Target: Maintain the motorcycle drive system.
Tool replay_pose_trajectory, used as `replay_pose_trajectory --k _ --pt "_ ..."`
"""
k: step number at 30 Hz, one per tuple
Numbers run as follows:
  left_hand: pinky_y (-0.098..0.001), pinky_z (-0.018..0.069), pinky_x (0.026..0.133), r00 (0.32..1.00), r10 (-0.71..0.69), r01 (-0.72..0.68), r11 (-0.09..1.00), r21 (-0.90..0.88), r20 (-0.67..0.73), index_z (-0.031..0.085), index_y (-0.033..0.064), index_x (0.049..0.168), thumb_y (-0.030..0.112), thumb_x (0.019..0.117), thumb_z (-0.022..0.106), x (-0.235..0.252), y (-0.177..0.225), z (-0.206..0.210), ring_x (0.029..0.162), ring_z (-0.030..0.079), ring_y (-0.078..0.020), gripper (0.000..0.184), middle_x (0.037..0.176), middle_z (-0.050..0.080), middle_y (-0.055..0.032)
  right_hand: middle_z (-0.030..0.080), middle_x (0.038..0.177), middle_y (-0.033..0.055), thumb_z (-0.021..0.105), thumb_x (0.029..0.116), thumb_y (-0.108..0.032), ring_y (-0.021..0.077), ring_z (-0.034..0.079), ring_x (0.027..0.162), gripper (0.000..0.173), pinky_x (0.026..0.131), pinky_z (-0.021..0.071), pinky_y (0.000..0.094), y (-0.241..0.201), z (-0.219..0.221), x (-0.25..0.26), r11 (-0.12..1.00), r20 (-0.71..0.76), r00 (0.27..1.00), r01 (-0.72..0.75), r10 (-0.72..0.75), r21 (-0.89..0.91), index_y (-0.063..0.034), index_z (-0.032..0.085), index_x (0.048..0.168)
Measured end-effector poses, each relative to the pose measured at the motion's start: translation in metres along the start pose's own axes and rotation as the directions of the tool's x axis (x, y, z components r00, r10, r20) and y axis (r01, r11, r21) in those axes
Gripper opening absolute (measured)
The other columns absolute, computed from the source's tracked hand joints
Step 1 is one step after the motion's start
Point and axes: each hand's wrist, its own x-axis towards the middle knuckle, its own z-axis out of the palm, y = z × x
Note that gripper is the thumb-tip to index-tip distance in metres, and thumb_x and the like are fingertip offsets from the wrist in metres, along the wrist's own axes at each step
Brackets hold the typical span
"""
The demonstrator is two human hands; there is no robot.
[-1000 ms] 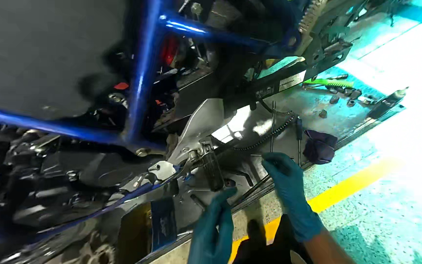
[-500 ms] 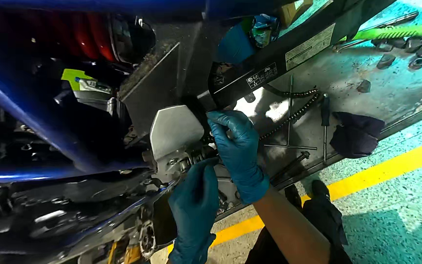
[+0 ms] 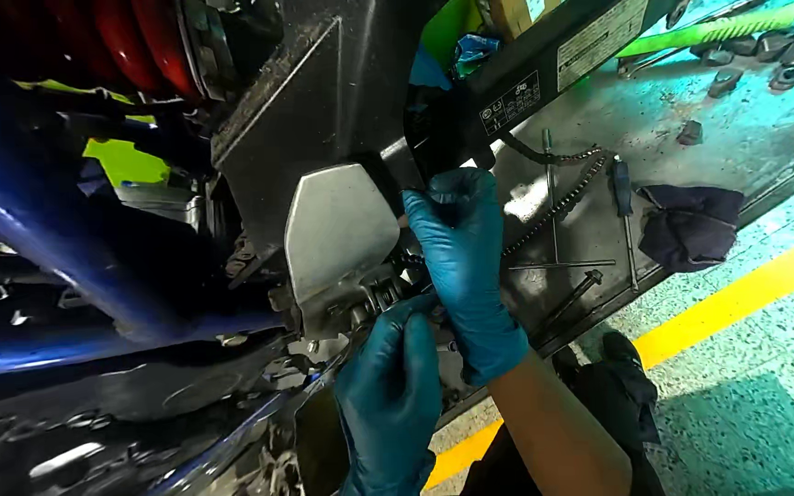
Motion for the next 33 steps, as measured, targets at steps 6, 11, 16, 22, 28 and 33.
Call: replay_pose_trajectory --k 6,11,16,22,28,33 --pt "-0.0190 0.0506 0.059 0.964 -0.222 0.238 0.966 -0.097 0.149 0.058 0.0089 0.134 0.016 0.1032 0.041 0.009 0.009 -0.016 0.068 0.056 -0.0010 0.036 0.091 0.062 0.0059 0.066 0.086 0.0038 0.077 0.0901 -0.013 0.0096 0.063 0.069 0.027 0.060 0.0556 0.0261 -0.007 -0.027 0.006 0.996 0.161 0.987 -0.013 0.028 -0.092 -0.0075 0.060 0.111" --pt "-0.0240 0.0575 0.071 0.899 -0.296 0.363 0.916 -0.171 0.323 0.060 0.0123 0.138 0.021 0.1055 0.047 0.025 0.014 -0.046 0.083 0.066 -0.0088 0.036 0.106 0.069 0.0010 0.071 0.100 0.0016 0.071 0.0935 -0.014 0.0084 0.068 0.088 0.023 0.080 0.0597 0.0292 -0.012 -0.080 -0.056 0.887 0.292 0.903 0.389 -0.315 -0.248 -0.0077 0.067 0.115" --pt "-0.0203 0.0593 0.088 0.949 -0.136 0.147 0.989 -0.016 0.285 0.073 0.0086 0.124 0.015 0.0993 0.065 0.018 0.024 -0.032 0.104 0.071 -0.0046 0.026 0.122 0.073 0.0035 0.072 0.108 0.0057 0.071 0.0925 -0.024 0.0217 0.068 0.099 0.023 0.085 0.0550 0.0377 0.001 -0.082 -0.083 0.665 0.390 0.797 0.602 -0.462 -0.442 -0.0203 0.073 0.115" --pt "-0.0171 0.0590 0.082 0.960 -0.037 0.035 0.999 0.012 0.278 0.063 0.0038 0.134 0.011 0.1009 0.058 0.014 0.021 -0.017 0.095 0.069 0.0012 0.035 0.113 0.074 0.0092 0.072 0.111 0.0087 0.063 0.0977 -0.020 0.0222 0.068 0.098 0.024 0.085 0.0534 0.0374 0.013 -0.078 -0.081 0.639 0.349 0.746 0.666 -0.567 -0.385 -0.0168 0.070 0.120" --pt "-0.0199 0.0529 0.048 0.964 -0.106 0.135 0.985 -0.107 0.245 0.037 0.0124 0.158 0.019 0.1063 0.044 0.016 0.013 -0.007 0.063 0.062 -0.0039 0.052 0.110 0.070 0.0046 0.074 0.100 0.0083 0.076 0.0866 -0.007 0.0143 0.070 0.092 0.022 0.082 0.0576 0.0329 0.031 -0.050 -0.051 0.808 0.055 0.817 0.576 -0.574 -0.125 -0.0016 0.073 0.107" --pt "-0.0350 0.0603 0.090 1.000 -0.008 0.008 0.950 -0.313 0.000 0.043 -0.0027 0.146 0.012 0.1055 0.027 0.010 -0.001 0.002 0.106 0.070 -0.0178 0.045 0.129 0.067 -0.0078 0.073 0.096 0.0080 0.075 0.0851 -0.005 0.0146 0.069 0.088 0.019 0.077 0.0581 0.0317 0.024 -0.017 -0.009 0.819 -0.018 0.823 0.562 -0.568 -0.120 -0.0025 0.075 0.104"
